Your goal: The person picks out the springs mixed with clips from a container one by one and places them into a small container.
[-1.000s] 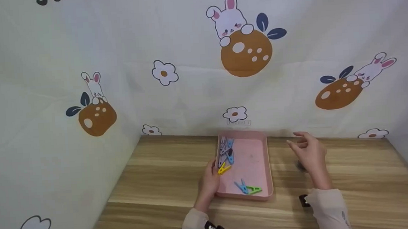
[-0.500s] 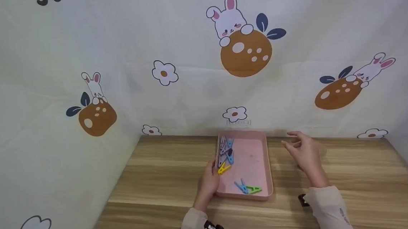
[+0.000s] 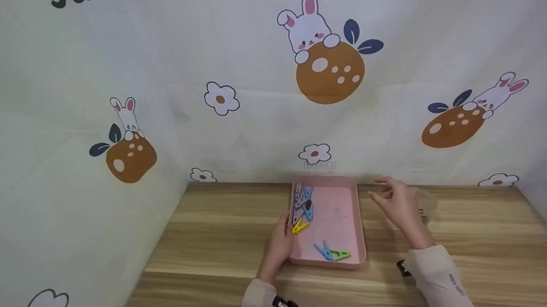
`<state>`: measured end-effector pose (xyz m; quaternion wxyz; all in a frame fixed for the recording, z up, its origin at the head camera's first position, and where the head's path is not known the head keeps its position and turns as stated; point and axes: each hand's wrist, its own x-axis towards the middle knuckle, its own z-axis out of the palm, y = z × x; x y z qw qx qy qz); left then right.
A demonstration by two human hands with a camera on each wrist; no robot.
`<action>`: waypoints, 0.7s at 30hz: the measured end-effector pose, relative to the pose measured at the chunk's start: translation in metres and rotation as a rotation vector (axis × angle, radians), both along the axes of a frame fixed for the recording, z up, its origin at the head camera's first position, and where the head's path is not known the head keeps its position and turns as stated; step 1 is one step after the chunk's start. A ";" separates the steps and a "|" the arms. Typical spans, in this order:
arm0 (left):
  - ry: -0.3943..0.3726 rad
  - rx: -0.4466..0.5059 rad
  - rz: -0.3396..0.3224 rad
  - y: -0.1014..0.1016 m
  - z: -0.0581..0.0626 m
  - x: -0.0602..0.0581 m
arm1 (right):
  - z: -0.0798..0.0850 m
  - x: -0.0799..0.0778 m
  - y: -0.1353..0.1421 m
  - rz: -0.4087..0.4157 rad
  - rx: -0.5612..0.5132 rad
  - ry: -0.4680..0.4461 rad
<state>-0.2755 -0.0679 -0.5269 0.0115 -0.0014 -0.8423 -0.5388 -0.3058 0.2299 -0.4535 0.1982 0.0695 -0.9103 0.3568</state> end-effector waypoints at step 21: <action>-0.024 0.005 -0.016 0.000 0.001 -0.001 | 0.001 -0.012 -0.019 0.095 0.061 -0.052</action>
